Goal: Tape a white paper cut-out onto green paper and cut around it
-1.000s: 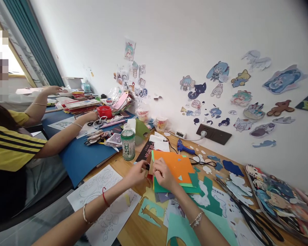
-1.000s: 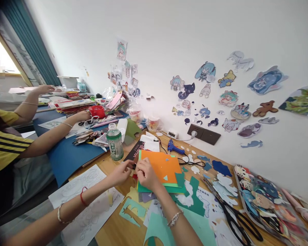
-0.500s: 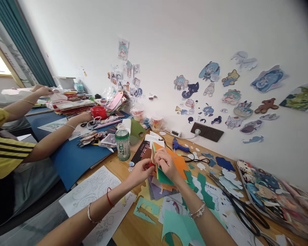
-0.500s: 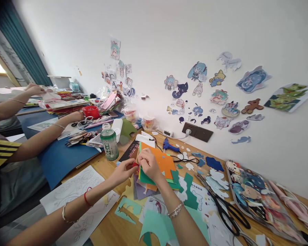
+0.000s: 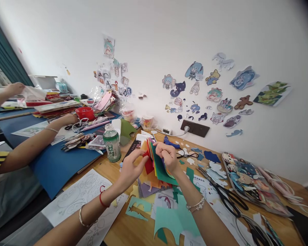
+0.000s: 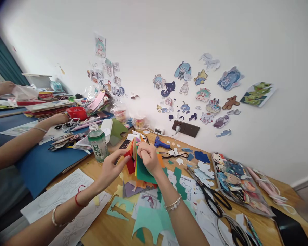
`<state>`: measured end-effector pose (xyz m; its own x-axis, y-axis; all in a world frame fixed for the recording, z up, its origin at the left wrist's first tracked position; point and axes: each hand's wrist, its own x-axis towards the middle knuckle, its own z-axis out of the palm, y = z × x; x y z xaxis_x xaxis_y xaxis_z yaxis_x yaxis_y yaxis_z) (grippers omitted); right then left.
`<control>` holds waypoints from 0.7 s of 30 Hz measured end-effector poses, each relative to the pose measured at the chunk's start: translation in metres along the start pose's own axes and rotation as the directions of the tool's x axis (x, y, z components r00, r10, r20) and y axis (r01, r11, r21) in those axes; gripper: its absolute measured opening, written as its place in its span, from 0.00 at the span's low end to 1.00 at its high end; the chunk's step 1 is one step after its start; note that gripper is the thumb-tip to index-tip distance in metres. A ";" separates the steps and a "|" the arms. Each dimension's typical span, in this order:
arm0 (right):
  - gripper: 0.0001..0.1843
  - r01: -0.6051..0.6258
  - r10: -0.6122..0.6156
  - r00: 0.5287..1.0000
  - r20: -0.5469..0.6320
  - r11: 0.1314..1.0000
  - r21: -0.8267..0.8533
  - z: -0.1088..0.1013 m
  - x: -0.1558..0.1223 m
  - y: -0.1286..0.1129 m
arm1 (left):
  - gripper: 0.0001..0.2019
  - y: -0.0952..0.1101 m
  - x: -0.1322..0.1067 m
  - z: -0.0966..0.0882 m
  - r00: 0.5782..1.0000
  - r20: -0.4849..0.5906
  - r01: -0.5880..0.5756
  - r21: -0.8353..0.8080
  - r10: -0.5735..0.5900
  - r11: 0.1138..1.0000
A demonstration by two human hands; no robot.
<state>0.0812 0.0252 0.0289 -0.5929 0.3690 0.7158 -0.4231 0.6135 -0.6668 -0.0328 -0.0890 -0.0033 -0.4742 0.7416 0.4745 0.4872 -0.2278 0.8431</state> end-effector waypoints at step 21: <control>0.11 0.106 -0.077 0.992 0.104 0.945 -0.311 0.008 0.004 -0.003 | 0.07 0.002 0.020 -0.014 0.936 0.220 0.349 -0.497 -0.274 0.794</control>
<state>0.0743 0.0190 0.0320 -0.6263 0.2462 0.7397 -0.2497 0.8355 -0.4895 -0.0513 -0.0833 0.0110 -0.4159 0.8957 0.1574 -0.1433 -0.2354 0.9613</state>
